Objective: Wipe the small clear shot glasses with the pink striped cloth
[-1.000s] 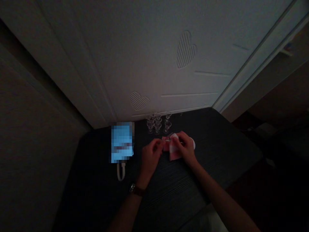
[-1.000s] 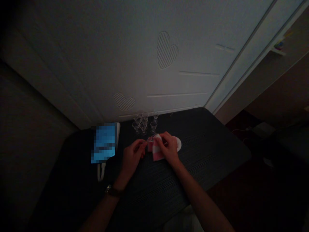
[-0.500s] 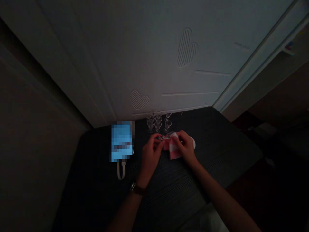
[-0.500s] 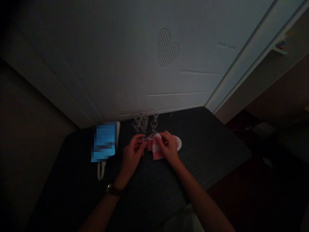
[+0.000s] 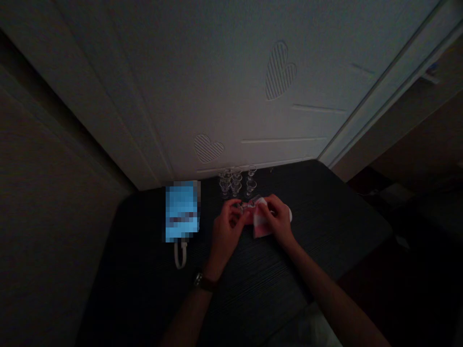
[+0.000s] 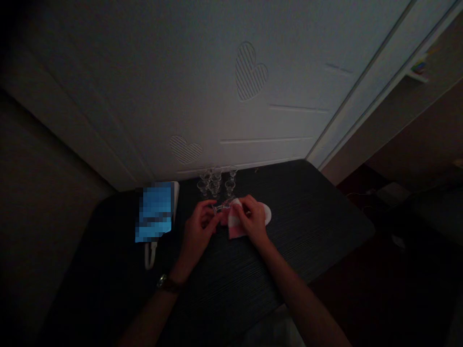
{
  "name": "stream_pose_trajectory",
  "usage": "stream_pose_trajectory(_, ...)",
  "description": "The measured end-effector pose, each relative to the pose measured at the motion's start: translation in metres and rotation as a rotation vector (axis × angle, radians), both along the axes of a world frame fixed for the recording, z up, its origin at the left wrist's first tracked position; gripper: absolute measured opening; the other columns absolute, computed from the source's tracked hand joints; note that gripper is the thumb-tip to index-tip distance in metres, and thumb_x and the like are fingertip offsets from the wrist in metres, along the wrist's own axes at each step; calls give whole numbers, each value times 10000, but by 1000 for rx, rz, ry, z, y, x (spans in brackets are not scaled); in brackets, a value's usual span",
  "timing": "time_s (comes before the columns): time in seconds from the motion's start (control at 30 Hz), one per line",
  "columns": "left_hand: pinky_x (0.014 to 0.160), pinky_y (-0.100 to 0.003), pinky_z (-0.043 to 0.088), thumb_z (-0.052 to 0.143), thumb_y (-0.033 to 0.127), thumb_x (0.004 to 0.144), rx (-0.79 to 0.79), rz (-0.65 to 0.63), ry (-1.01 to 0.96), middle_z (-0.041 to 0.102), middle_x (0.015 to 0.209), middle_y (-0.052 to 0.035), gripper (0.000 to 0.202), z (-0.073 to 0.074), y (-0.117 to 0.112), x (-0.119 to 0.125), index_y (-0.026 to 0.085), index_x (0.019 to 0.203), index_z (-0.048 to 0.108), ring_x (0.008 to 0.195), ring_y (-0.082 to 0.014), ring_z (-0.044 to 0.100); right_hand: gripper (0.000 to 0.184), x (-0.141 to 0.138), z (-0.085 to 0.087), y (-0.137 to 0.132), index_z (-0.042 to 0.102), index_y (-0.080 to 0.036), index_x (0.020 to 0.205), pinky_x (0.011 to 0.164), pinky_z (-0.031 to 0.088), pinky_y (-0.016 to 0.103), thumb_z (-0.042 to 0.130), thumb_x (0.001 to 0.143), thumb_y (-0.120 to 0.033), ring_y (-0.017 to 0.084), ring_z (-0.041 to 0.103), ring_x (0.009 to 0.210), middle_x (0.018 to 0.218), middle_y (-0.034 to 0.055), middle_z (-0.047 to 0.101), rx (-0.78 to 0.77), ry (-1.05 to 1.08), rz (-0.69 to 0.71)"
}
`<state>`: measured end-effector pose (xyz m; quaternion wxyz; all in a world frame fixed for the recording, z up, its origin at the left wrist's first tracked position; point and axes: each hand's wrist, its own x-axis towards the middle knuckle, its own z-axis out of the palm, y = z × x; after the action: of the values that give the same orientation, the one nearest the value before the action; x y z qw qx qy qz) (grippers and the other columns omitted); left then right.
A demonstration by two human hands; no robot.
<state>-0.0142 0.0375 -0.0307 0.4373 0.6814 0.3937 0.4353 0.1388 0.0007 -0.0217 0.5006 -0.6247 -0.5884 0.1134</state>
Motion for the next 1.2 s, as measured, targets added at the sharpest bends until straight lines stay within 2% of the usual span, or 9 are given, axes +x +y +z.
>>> stream_pose_trajectory(0.13,511,-193,443,531,312,831,31,-15,37,616,821,-5,258,-3,1,1,222,1072,506,580,-101,585,167,1,-1,1,627,-200,802,550,375,226,516,861,-309,123,515,645,719,-7,528,16,15,-7)
stream_pose_trajectory(0.47,512,-201,430,491,409,849,-13,-39,90,589,657,15,232,-4,1,-2,192,839,573,577,-119,578,154,1,0,0,631,-203,803,562,376,232,518,860,-290,125,512,643,710,-8,526,38,14,12)
stream_pose_trajectory(0.53,518,-199,431,486,398,855,-13,-40,78,592,672,15,224,-3,1,-2,194,873,577,582,-115,577,156,1,1,0,629,-202,810,563,378,233,515,862,-294,127,518,650,716,-5,533,24,9,17)
stream_pose_trajectory(0.6,522,-196,436,506,373,848,-4,-39,56,599,714,15,220,-2,1,-1,205,980,560,586,-109,578,161,0,1,-1,627,-203,813,563,380,234,511,864,-302,129,521,655,721,-2,538,12,2,18)
stream_pose_trajectory(0.7,513,-189,440,545,308,828,22,-21,26,598,799,9,314,-3,1,0,226,1125,490,573,-94,574,170,0,1,0,624,-203,815,564,383,236,507,868,-314,129,522,655,729,0,542,3,-1,6)
stream_pose_trajectory(0.77,507,-186,438,544,275,826,38,-10,30,593,831,3,322,-4,1,1,232,1138,478,566,-87,572,172,0,0,0,623,-202,813,559,381,236,507,869,-316,129,522,656,729,0,539,5,-2,1)
stream_pose_trajectory(0.9,502,-188,434,512,286,846,39,-18,58,602,781,6,231,-4,2,0,233,1070,518,571,-99,580,171,1,0,0,627,-203,818,550,377,232,505,873,-309,125,522,651,733,-2,544,3,-3,14)
stream_pose_trajectory(1.2,509,-202,427,506,406,842,20,-5,95,623,693,5,231,-3,2,-1,193,883,585,582,-120,589,164,1,0,0,628,-204,815,533,367,222,508,870,-302,120,502,636,712,-7,521,10,-12,12)
